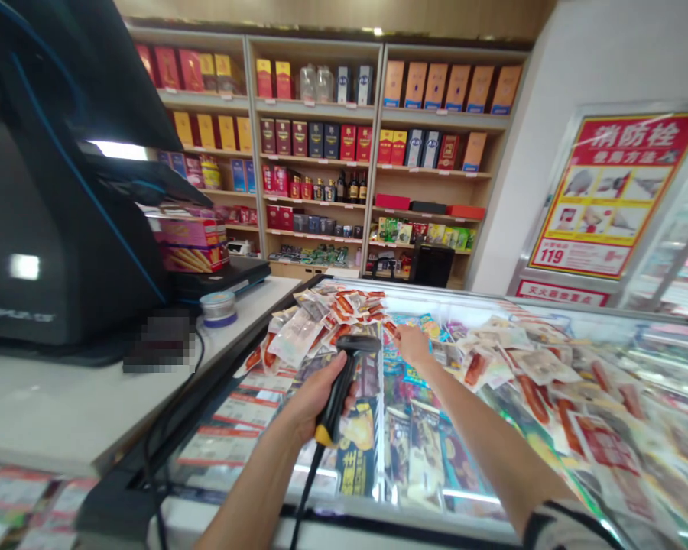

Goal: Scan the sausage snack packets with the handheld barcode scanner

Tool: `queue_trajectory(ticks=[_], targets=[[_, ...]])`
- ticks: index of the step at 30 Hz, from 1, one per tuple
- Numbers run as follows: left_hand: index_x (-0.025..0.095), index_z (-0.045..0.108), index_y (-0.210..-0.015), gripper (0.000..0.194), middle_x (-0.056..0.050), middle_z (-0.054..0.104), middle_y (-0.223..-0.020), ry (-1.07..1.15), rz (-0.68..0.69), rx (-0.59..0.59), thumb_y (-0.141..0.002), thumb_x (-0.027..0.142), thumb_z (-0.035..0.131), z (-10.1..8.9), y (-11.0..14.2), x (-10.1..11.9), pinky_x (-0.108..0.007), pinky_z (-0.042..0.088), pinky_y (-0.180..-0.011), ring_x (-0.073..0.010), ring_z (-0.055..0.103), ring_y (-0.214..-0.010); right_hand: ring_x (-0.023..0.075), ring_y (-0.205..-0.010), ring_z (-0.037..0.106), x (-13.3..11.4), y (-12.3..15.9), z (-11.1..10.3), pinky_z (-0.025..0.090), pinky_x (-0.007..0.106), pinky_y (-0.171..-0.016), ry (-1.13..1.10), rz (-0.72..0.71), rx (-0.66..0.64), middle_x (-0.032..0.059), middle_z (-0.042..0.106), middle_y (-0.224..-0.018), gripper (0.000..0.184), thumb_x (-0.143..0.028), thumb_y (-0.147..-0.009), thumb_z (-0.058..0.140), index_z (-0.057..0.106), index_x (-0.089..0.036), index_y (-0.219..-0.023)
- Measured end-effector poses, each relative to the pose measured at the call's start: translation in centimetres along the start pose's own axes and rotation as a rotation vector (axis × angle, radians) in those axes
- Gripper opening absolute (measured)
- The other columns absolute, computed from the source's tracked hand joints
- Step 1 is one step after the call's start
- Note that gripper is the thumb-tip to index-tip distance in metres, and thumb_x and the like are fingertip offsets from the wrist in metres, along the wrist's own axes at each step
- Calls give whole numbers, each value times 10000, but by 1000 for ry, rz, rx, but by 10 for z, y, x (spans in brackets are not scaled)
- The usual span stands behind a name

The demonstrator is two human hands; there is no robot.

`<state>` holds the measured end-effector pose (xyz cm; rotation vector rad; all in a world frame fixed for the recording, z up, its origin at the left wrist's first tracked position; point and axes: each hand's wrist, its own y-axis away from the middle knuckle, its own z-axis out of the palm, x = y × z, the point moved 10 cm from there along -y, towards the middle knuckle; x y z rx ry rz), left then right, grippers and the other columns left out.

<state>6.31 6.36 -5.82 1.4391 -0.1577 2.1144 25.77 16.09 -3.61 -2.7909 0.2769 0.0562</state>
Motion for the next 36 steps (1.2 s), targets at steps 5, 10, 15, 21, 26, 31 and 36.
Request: queue_trajectory(ticks=[5, 10, 15, 21, 26, 31, 36], targets=[[154, 455, -700, 318, -11, 538, -531, 15, 21, -23, -688, 469, 491, 7, 13, 4, -170, 352, -366, -65, 458, -384, 193, -838, 500, -4, 48, -16, 311, 307, -712, 3, -46, 38, 63, 589, -847, 243, -352, -778, 391, 496, -197, -933], [148, 467, -695, 320, -11, 531, -531, 9, 46, -40, -689, 468, 489, 16, 25, 10, -172, 356, -362, -66, 458, -389, 196, -853, 475, -12, 80, -32, 282, 303, -728, 44, -95, 159, 67, 561, -873, 233, -254, -749, 436, 463, -196, -973], [146, 468, -694, 327, -12, 531, -533, 3, 38, -62, -695, 472, 478, 25, 33, 11, -169, 351, -361, -64, 456, -391, 201, -839, 447, -10, 90, -49, 260, 309, -730, 46, -109, 294, 69, 539, -864, 233, -194, -714, 451, 468, -178, -946], [137, 500, -760, 333, -7, 523, -526, 12, 20, -101, -714, 464, 456, 41, 40, 10, -172, 345, -359, -66, 453, -386, 211, -877, 424, 3, 88, -61, 245, 326, -750, 25, -36, 311, 84, 525, -893, 289, -200, -712, 427, 443, -169, -1000], [123, 523, -790, 361, -14, 528, -537, 15, 24, -152, -713, 470, 453, 56, 42, 10, -172, 351, -363, -65, 459, -390, 221, -882, 432, 9, 91, -64, 250, 334, -749, 26, -3, 282, 89, 528, -905, 265, -218, -723, 417, 449, -171, -982], [135, 512, -780, 335, 1, 514, -526, 34, 45, -128, -699, 458, 484, 58, 40, 13, -170, 350, -355, -67, 465, -389, 231, -889, 445, 26, 90, -67, 243, 348, -748, 69, 47, 270, 106, 534, -917, 263, -239, -743, 408, 438, -166, -994], [135, 499, -743, 327, -1, 518, -520, 38, 75, -36, -695, 458, 488, 35, 37, 21, -171, 354, -346, -69, 464, -388, 242, -904, 451, 87, 91, -78, 234, 365, -752, 151, 218, 278, 120, 535, -917, 287, -256, -755, 409, 429, -164, -1026]])
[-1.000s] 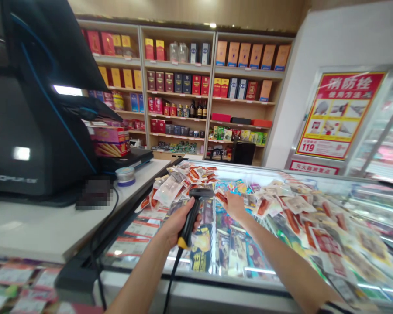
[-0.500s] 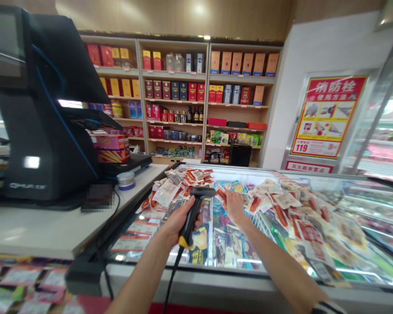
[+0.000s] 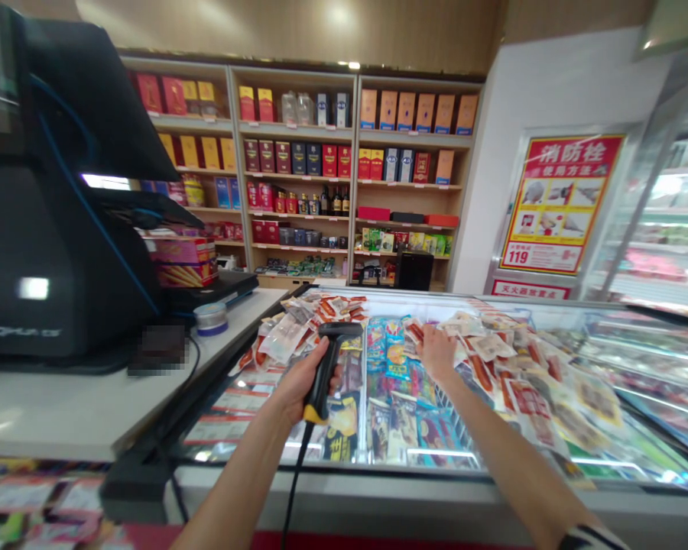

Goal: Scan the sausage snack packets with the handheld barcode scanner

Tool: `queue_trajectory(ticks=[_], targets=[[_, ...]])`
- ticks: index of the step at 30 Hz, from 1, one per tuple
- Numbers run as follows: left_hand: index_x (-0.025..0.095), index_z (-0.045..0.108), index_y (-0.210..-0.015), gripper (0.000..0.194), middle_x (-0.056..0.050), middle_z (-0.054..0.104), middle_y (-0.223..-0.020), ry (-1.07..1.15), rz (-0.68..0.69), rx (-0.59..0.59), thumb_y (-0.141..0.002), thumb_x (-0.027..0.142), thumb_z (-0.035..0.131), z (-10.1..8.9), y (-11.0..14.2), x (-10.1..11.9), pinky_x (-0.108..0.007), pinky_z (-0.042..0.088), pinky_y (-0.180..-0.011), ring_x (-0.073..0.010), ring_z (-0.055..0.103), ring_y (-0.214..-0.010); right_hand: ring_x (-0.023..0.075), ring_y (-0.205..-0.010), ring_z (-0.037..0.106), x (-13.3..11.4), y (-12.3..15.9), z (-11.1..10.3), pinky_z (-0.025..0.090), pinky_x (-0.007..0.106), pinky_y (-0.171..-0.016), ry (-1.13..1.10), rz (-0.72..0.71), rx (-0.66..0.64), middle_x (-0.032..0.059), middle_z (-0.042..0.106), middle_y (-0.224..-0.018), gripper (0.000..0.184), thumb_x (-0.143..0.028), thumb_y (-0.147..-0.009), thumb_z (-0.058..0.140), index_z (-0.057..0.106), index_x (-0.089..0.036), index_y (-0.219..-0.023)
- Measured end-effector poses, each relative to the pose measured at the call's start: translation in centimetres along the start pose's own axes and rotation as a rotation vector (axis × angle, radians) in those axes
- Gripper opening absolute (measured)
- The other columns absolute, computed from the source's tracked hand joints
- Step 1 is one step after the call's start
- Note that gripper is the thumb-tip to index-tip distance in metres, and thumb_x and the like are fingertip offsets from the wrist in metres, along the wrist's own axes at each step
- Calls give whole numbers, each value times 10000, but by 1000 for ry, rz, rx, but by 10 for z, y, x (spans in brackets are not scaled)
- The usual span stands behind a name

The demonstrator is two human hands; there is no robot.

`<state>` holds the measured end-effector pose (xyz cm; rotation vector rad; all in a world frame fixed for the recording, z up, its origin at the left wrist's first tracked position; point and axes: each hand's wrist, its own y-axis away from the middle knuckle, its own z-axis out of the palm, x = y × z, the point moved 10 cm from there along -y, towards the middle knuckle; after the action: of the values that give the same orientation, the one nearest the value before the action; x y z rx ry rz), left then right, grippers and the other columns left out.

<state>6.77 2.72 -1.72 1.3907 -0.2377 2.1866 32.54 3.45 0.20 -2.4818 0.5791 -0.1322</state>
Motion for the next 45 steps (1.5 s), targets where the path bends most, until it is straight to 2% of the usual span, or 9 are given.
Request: queue_trajectory(ticks=[4, 6, 8, 13, 20, 27, 33, 39, 45], targets=[[138, 499, -728, 312, -8, 530, -534, 0, 10, 44, -705, 449, 480, -20, -1, 6, -168, 365, -348, -68, 471, -389, 253, -914, 436, 47, -5, -8, 239, 380, -750, 51, 120, 53, 124, 528, -912, 246, -249, -758, 402, 472, -157, -975], [139, 503, -740, 309, -8, 530, -532, 7, 20, 55, -716, 444, 466, -27, 0, 9, -172, 372, -348, -70, 473, -385, 257, -938, 415, 50, -6, -14, 237, 387, -757, 46, 130, 87, 127, 508, -961, 244, -252, -762, 396, 483, -165, -973], [138, 509, -764, 307, -7, 530, -532, 23, 43, 57, -720, 438, 464, -33, 1, 13, -171, 376, -348, -71, 476, -387, 252, -958, 396, 33, -6, -18, 234, 385, -770, 15, 84, 112, 118, 485, -1012, 256, -254, -764, 392, 480, -183, -994], [129, 517, -778, 295, -16, 540, -537, 13, 71, 139, -729, 414, 463, -59, 13, 24, -173, 384, -343, -79, 488, -390, 214, -977, 386, -74, 4, -9, 241, 341, -797, -163, -181, 23, 82, 481, -1032, 275, -288, -779, 369, 467, -212, -1025], [120, 530, -850, 319, -19, 538, -555, 38, 129, 244, -731, 408, 463, -100, 39, 44, -179, 405, -366, -73, 478, -400, 186, -944, 425, -227, 35, 1, 290, 325, -784, -467, -338, -178, 49, 517, -994, 307, -380, -788, 327, 468, -229, -1015], [111, 536, -785, 312, -18, 535, -561, 68, 161, 266, -743, 406, 444, -128, 59, 56, -174, 410, -381, -64, 473, -401, 269, -1140, 225, -317, 45, -26, 204, 520, -858, -453, -633, -116, 56, 248, -1306, 452, -496, -746, 368, 380, -296, -1151], [124, 527, -786, 314, 2, 504, -529, 91, 155, 313, -752, 417, 419, -139, 71, 59, -176, 378, -340, -65, 446, -376, 327, -1151, 179, -377, 48, -21, 119, 606, -846, -344, -899, -76, 15, 343, -1260, 362, -443, -739, 392, 519, -273, -1033], [123, 526, -783, 295, -2, 515, -536, 95, 171, 333, -743, 404, 443, -150, 65, 60, -175, 382, -359, -64, 452, -384, 298, -1098, 285, -390, 51, 4, 215, 604, -811, -306, -893, -253, -25, 491, -1112, 325, -386, -777, 304, 499, -371, -1036], [127, 527, -776, 299, 4, 510, -511, 100, 143, 314, -752, 407, 425, -140, 64, 55, -171, 377, -340, -63, 449, -366, 256, -1027, 352, -340, 55, -5, 315, 508, -763, -287, -947, -254, 4, 515, -1056, 359, -321, -785, 270, 448, -353, -1095]])
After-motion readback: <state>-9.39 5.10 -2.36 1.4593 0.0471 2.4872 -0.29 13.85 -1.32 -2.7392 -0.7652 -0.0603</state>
